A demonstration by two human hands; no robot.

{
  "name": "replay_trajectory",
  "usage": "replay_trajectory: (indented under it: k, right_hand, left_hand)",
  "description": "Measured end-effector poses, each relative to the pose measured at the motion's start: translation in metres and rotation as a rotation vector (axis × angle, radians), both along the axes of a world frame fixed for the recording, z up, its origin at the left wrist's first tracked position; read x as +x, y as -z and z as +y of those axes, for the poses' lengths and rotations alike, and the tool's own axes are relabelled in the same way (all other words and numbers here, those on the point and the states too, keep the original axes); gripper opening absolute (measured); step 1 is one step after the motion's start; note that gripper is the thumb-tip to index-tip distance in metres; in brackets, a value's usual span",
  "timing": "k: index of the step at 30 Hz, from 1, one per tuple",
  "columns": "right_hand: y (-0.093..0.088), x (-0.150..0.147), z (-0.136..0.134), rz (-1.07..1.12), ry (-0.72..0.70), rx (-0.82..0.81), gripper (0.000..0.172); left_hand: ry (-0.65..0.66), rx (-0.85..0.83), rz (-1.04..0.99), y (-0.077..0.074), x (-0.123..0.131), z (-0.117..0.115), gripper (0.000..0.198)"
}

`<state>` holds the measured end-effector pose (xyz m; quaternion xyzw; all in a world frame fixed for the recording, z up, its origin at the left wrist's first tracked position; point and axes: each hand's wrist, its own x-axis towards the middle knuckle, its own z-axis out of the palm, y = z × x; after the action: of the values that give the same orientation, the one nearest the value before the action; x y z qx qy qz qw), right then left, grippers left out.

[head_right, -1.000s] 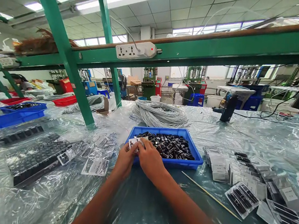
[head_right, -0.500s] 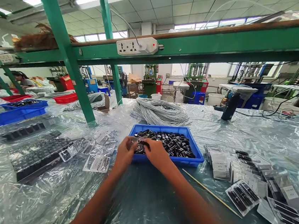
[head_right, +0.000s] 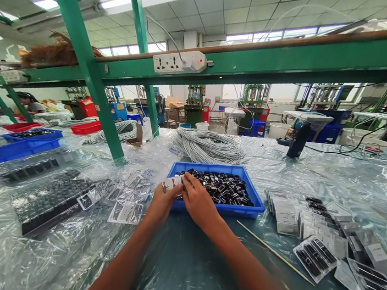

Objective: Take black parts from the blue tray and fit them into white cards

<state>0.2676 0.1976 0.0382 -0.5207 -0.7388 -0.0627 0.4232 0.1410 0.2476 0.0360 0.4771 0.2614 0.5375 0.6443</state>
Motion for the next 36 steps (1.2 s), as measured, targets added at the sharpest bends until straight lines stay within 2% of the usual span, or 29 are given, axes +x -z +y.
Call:
replay_trajectory:
  k: [7,11,13,15,17,19,21,24,26,27,31,36]
  right_hand:
    - [0.006,-0.005,0.000,0.189,-0.051,0.019,0.038]
    - [-0.002,0.001,-0.002,0.328,-0.099,-0.130,0.035]
    - [-0.005,0.006,0.000,0.344,-0.120,-0.199,0.029]
    - [-0.006,0.009,0.003,0.319,-0.102,-0.171,0.025]
    - [-0.004,0.010,0.005,0.308,-0.060,-0.099,0.025]
    - [0.000,0.007,0.007,0.345,-0.047,-0.070,0.025]
    - [0.003,0.002,0.006,0.377,-0.064,-0.087,0.027]
    - [0.003,-0.004,0.005,0.339,-0.061,-0.103,0.035]
    - [0.002,-0.005,0.005,0.302,-0.037,-0.109,0.027]
    - [0.002,-0.005,0.006,0.288,-0.033,-0.115,0.021]
    - [-0.004,-0.004,0.007,0.214,-0.004,-0.126,0.009]
    - [-0.010,-0.015,0.005,0.032,0.196,-0.152,0.013]
  left_hand:
    - [-0.026,0.020,0.041,0.002,-0.008,0.004,0.047]
    - [-0.060,0.119,0.184,-0.006,-0.012,0.003,0.042]
    - [-0.156,0.238,0.363,-0.011,-0.015,0.004,0.033]
    - [-0.326,0.336,0.519,-0.013,-0.020,0.008,0.026]
    - [-0.525,0.353,0.571,-0.013,-0.026,0.015,0.025]
    - [-0.636,0.313,0.531,-0.009,-0.031,0.023,0.029]
    - [-0.591,0.261,0.459,-0.005,-0.031,0.028,0.034]
    - [-0.353,0.205,0.395,-0.001,-0.024,0.025,0.037]
    - [-0.245,0.195,0.387,-0.001,-0.018,0.020,0.039]
    - [-0.231,0.199,0.392,-0.002,-0.017,0.018,0.039]
    - [-0.308,0.273,0.494,-0.010,-0.020,0.014,0.035]
    - [-0.545,0.395,0.747,-0.021,-0.023,0.013,0.029]
